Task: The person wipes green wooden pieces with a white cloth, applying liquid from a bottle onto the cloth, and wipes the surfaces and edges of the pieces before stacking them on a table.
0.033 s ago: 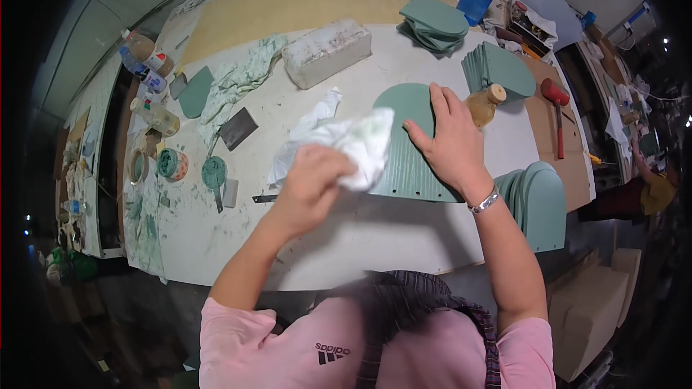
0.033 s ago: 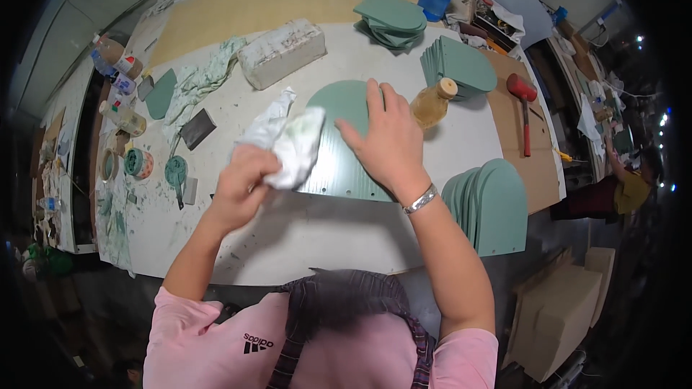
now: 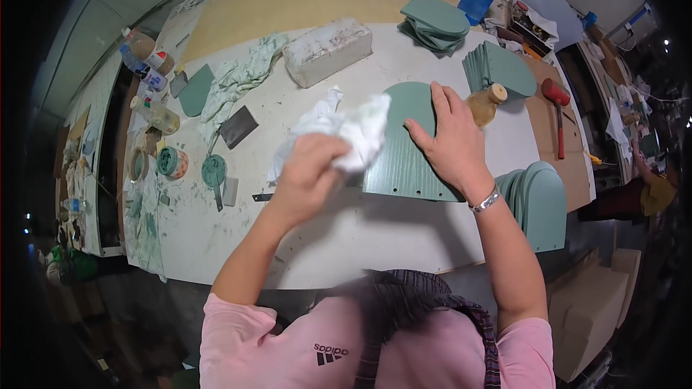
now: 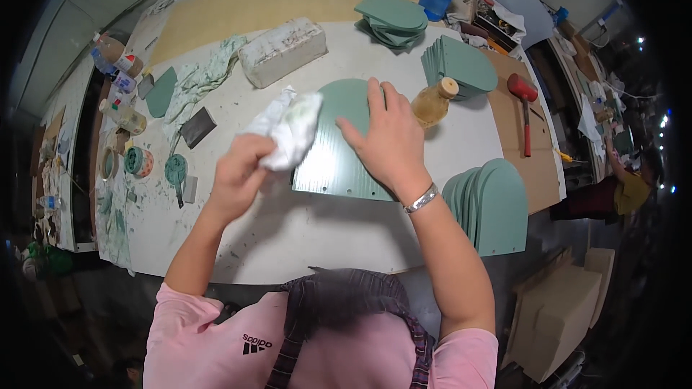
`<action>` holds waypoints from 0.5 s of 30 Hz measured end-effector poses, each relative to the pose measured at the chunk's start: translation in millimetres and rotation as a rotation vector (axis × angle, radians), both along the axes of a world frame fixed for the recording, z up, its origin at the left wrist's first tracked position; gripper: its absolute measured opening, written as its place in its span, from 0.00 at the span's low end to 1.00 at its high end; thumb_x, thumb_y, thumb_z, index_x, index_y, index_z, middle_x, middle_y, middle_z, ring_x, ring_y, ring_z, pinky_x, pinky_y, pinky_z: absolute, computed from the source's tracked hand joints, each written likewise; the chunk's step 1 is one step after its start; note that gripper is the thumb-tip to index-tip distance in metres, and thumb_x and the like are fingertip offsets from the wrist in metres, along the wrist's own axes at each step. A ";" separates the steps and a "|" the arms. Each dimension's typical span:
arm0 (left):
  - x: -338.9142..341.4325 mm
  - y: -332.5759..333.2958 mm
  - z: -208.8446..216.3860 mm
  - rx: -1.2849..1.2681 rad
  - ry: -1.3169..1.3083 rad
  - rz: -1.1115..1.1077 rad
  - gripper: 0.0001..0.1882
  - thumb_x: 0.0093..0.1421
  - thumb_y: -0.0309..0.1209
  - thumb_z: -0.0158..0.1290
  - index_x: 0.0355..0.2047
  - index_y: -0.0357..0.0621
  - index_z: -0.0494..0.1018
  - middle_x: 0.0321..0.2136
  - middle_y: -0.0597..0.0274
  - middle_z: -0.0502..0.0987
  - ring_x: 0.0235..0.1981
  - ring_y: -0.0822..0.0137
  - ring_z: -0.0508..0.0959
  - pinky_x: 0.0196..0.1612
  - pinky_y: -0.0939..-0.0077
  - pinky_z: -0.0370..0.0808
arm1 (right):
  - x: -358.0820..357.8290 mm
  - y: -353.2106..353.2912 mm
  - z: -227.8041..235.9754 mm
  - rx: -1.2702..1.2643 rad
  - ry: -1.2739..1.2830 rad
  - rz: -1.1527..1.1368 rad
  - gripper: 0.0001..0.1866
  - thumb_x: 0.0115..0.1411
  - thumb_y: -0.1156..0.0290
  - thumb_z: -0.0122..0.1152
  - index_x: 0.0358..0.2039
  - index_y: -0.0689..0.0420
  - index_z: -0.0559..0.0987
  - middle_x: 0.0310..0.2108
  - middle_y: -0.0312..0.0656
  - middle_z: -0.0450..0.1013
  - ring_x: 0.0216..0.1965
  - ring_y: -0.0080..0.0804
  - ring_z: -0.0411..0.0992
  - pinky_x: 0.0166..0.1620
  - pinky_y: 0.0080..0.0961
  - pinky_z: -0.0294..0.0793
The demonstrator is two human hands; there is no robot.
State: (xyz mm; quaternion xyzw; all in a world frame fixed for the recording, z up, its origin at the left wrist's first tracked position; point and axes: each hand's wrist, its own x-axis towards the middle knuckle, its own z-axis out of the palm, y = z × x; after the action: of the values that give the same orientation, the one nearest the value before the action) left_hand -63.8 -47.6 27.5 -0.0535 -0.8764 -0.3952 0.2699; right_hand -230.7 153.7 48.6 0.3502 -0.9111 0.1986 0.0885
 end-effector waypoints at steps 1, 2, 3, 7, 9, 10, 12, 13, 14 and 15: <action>-3.8 -0.5 4.2 0.001 0.001 -0.001 0.20 0.48 0.13 0.53 0.42 0.38 0.75 0.37 0.55 0.78 0.43 0.55 0.76 0.48 0.66 0.72 | -1.7 0.6 0.3 -0.003 -0.006 -0.006 0.39 0.56 0.50 0.62 0.61 0.62 0.64 0.58 0.53 0.66 0.56 0.50 0.66 0.56 0.40 0.70; -6.4 -0.3 12.4 0.328 -0.092 0.025 0.22 0.47 0.15 0.56 0.45 0.39 0.75 0.37 0.55 0.78 0.41 0.57 0.77 0.48 0.68 0.72 | -3.4 1.1 0.4 -0.006 -0.012 -0.012 0.39 0.56 0.50 0.61 0.61 0.62 0.64 0.58 0.53 0.66 0.55 0.50 0.66 0.55 0.40 0.70; -8.5 -0.1 17.0 0.655 -0.185 0.050 0.24 0.47 0.18 0.59 0.48 0.40 0.75 0.37 0.55 0.78 0.39 0.58 0.77 0.47 0.69 0.72 | -4.3 1.6 -0.5 -0.006 -0.010 -0.013 0.39 0.56 0.50 0.61 0.61 0.62 0.64 0.58 0.53 0.66 0.55 0.50 0.66 0.55 0.40 0.70; -2.6 8.7 27.6 0.269 -0.115 -0.232 0.18 0.47 0.18 0.59 0.40 0.40 0.80 0.34 0.57 0.79 0.38 0.61 0.77 0.44 0.70 0.72 | -2.8 1.6 -0.7 0.009 -0.010 -0.015 0.39 0.57 0.50 0.61 0.61 0.62 0.64 0.58 0.53 0.65 0.56 0.49 0.66 0.55 0.40 0.70; -19.4 12.7 29.2 -0.019 -0.060 -0.226 0.14 0.46 0.20 0.61 0.35 0.42 0.81 0.30 0.62 0.79 0.37 0.60 0.76 0.43 0.69 0.70 | -1.6 -0.3 -0.4 0.007 -0.024 -0.011 0.39 0.57 0.50 0.61 0.62 0.62 0.64 0.58 0.53 0.65 0.56 0.49 0.66 0.55 0.40 0.70; -27.1 9.5 21.4 0.018 -0.048 -0.154 0.13 0.45 0.21 0.61 0.34 0.44 0.81 0.28 0.64 0.78 0.36 0.60 0.75 0.43 0.69 0.69 | -0.8 -0.7 2.2 0.003 -0.025 -0.005 0.39 0.56 0.50 0.62 0.62 0.62 0.64 0.58 0.53 0.65 0.56 0.49 0.65 0.55 0.40 0.70; -36.5 0.9 20.0 0.011 -0.049 -0.036 0.09 0.45 0.24 0.61 0.30 0.47 0.81 0.26 0.66 0.76 0.34 0.60 0.72 0.43 0.68 0.68 | -1.6 0.1 1.6 -0.001 -0.025 -0.004 0.39 0.56 0.50 0.62 0.62 0.62 0.64 0.58 0.53 0.65 0.56 0.49 0.65 0.55 0.40 0.70; -34.3 -0.3 22.9 0.010 -0.046 -0.042 0.09 0.45 0.24 0.61 0.30 0.47 0.81 0.26 0.66 0.76 0.34 0.60 0.72 0.43 0.68 0.68 | -2.1 2.5 -1.0 0.002 -0.026 -0.017 0.39 0.56 0.50 0.62 0.61 0.62 0.64 0.58 0.53 0.65 0.56 0.49 0.65 0.55 0.40 0.70; -28.3 1.1 25.5 0.033 -0.096 -0.119 0.10 0.44 0.22 0.60 0.29 0.45 0.81 0.27 0.67 0.75 0.36 0.61 0.71 0.45 0.68 0.68 | -3.2 4.4 -2.6 0.005 -0.027 -0.030 0.39 0.56 0.50 0.62 0.61 0.62 0.64 0.58 0.53 0.65 0.56 0.49 0.65 0.55 0.40 0.70; -23.6 4.6 25.8 0.057 -0.147 -0.197 0.10 0.43 0.20 0.59 0.28 0.43 0.81 0.28 0.67 0.74 0.38 0.62 0.71 0.46 0.67 0.67 | -5.5 5.0 -2.2 0.004 -0.026 -0.036 0.39 0.56 0.50 0.62 0.61 0.62 0.64 0.58 0.53 0.65 0.56 0.49 0.65 0.55 0.40 0.70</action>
State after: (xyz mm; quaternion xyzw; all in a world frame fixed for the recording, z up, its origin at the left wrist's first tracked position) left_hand -87.4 -43.0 53.3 -0.1026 -0.8727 -0.4474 0.1663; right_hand -236.2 158.7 46.5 0.3312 -0.9187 0.1996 0.0796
